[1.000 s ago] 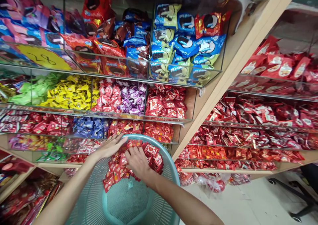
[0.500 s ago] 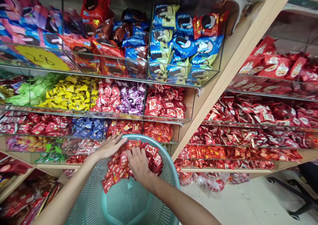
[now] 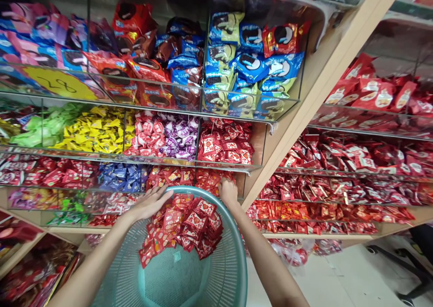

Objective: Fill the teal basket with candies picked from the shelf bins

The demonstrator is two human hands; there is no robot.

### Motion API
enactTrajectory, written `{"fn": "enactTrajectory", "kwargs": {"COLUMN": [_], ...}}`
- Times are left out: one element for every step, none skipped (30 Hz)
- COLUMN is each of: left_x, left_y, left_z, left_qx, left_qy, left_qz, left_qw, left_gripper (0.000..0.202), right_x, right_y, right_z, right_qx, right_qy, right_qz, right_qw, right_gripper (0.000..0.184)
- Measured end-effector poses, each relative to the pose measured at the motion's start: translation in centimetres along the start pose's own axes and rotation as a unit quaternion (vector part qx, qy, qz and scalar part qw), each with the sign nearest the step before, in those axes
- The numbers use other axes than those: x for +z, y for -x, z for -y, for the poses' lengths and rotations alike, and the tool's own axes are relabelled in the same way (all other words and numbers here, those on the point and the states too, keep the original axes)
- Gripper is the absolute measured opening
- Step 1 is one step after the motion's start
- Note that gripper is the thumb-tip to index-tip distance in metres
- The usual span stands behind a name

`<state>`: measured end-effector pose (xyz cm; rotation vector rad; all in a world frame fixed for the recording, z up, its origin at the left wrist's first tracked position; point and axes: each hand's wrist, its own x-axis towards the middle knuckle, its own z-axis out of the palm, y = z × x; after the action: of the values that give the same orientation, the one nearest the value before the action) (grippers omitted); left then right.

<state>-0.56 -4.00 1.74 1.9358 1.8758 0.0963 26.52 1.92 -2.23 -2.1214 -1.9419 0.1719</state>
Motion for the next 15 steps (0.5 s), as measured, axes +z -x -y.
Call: {"fn": "enactTrajectory", "kwargs": {"left_x": [0.0,0.0,0.0,0.0,0.0,0.0,0.0,-0.1,-0.1,-0.2,-0.2,-0.2,-0.3,-0.3,-0.3], "left_y": [0.0,-0.1,-0.1,-0.1,-0.1,-0.1,0.0,0.0,0.1,0.1,0.2,0.2,0.3,0.3,0.3], "left_z": [0.0,0.1,0.1,0.1,0.1,0.0,0.0,-0.1,-0.2,-0.3,-0.3,-0.4,-0.4,-0.4,-0.4], "left_qx": [0.002,0.004,0.004,0.004,0.005,0.005,0.005,0.004,0.004,0.003,0.000,-0.004,-0.006,-0.007,-0.008], "left_qy": [0.002,0.003,0.003,0.002,0.000,-0.002,-0.003,-0.004,-0.004,-0.004,-0.004,-0.004,-0.004,-0.004,-0.004], "left_qz": [0.000,0.000,-0.001,-0.001,-0.001,-0.001,0.000,0.000,0.001,0.001,0.002,0.002,0.003,0.004,0.004], "left_qw": [1.000,1.000,1.000,1.000,1.000,1.000,1.000,1.000,1.000,1.000,1.000,1.000,1.000,1.000,1.000], "left_gripper": [0.078,0.078,0.078,0.078,0.078,0.078,0.079,0.079,0.079,0.079,0.079,0.080,0.080,0.080,0.080], "right_x": [0.4,0.7,0.9,1.1,1.2,1.3,1.4,1.5,1.5,1.6,1.6,1.7,1.7,1.7,1.7], "right_y": [-0.2,-0.2,-0.2,-0.1,-0.1,-0.1,-0.1,-0.2,-0.3,-0.4,-0.5,-0.5,-0.5,-0.5,-0.5], "right_z": [-0.4,-0.7,-0.8,-0.8,-0.8,-0.8,-0.8,-0.8,-0.9,-0.9,-1.0,-1.1,-1.1,-1.1,-1.1], "right_qx": [0.030,0.052,0.068,0.077,0.082,0.084,0.087,0.089,0.091,0.091,0.091,0.091,0.090,0.092,0.095], "right_qy": [0.016,0.027,0.032,0.032,0.029,0.025,0.018,0.010,0.000,-0.009,-0.018,-0.025,-0.030,-0.032,-0.032], "right_qz": [0.025,0.044,0.056,0.065,0.070,0.076,0.084,0.094,0.105,0.115,0.123,0.129,0.132,0.132,0.129], "right_qw": [0.999,0.997,0.996,0.994,0.994,0.993,0.993,0.992,0.990,0.989,0.988,0.987,0.987,0.986,0.987], "right_gripper": [0.028,0.032,0.036,0.039,0.040,0.041,0.040,0.039,0.037,0.034,0.031,0.029,0.028,0.028,0.030]}}
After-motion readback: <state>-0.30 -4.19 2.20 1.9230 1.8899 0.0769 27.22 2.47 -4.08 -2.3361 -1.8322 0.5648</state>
